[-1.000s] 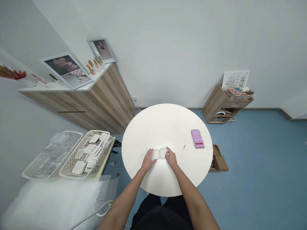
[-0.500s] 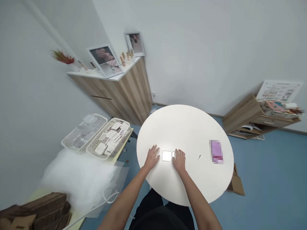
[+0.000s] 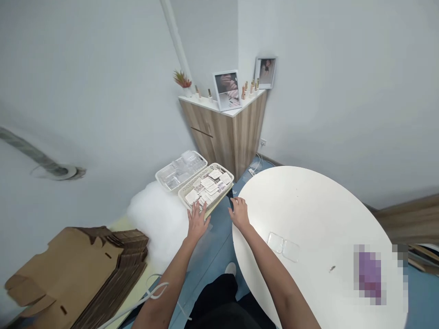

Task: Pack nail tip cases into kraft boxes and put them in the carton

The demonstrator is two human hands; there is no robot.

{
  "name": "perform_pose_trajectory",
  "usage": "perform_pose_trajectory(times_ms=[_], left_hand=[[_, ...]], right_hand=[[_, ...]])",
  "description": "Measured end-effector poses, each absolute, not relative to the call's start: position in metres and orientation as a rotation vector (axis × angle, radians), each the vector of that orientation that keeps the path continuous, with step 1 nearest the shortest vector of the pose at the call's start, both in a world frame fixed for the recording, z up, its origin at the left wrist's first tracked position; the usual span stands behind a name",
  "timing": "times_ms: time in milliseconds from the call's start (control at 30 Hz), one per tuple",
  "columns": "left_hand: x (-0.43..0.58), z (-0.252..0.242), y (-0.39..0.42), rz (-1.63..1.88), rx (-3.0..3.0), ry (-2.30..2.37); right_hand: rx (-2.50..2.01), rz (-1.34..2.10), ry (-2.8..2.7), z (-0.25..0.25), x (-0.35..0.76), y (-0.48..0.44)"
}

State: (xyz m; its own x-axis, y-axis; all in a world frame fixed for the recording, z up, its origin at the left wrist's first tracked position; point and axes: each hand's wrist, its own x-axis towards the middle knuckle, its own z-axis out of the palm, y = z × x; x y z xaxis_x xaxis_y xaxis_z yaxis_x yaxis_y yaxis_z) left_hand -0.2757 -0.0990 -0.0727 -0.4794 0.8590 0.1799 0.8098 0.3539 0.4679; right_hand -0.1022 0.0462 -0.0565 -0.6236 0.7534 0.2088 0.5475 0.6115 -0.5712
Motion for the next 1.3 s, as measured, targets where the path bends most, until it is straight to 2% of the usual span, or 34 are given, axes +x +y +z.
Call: perform_pose_trajectory(times_ms=[167,400,567,833,967,1167,1300], left_hand=[[-0.289,-0.082,-0.11,0.578,1.69,2.534],[-0.289,-0.084,-0.111,0.416,1.712,2.606],[-0.289,-0.079,-0.113,0.418,1.684,2.58],[-0.288,-0.071,-0.111,0.415,1.666,2.578],[-0.289,-0.074,-0.11,0.429,1.677,2.581],[-0.296,-0.085,-0.109,0.45,1.686,2.576],[-0.291,-0.083,-0.104,0.543,1.665,2.616]], right_hand=[[-0.924,0.574,-2.556,-0.039,-0.189,0.062],[-1.03,0.456,-2.875,-0.038,-0.276,0.081],[-1.153,0.407,-2.952,-0.051,-0.302,0.085],[-1.073,0.394,-2.932,-0.049,-0.304,0.083],[-1.047,0.529,-2.734,-0.04,-0.292,0.087],[-1.016,1.086,-2.065,-0.029,-0.236,0.105],[-1.049,1.297,-1.728,-0.022,-0.17,0.114]])
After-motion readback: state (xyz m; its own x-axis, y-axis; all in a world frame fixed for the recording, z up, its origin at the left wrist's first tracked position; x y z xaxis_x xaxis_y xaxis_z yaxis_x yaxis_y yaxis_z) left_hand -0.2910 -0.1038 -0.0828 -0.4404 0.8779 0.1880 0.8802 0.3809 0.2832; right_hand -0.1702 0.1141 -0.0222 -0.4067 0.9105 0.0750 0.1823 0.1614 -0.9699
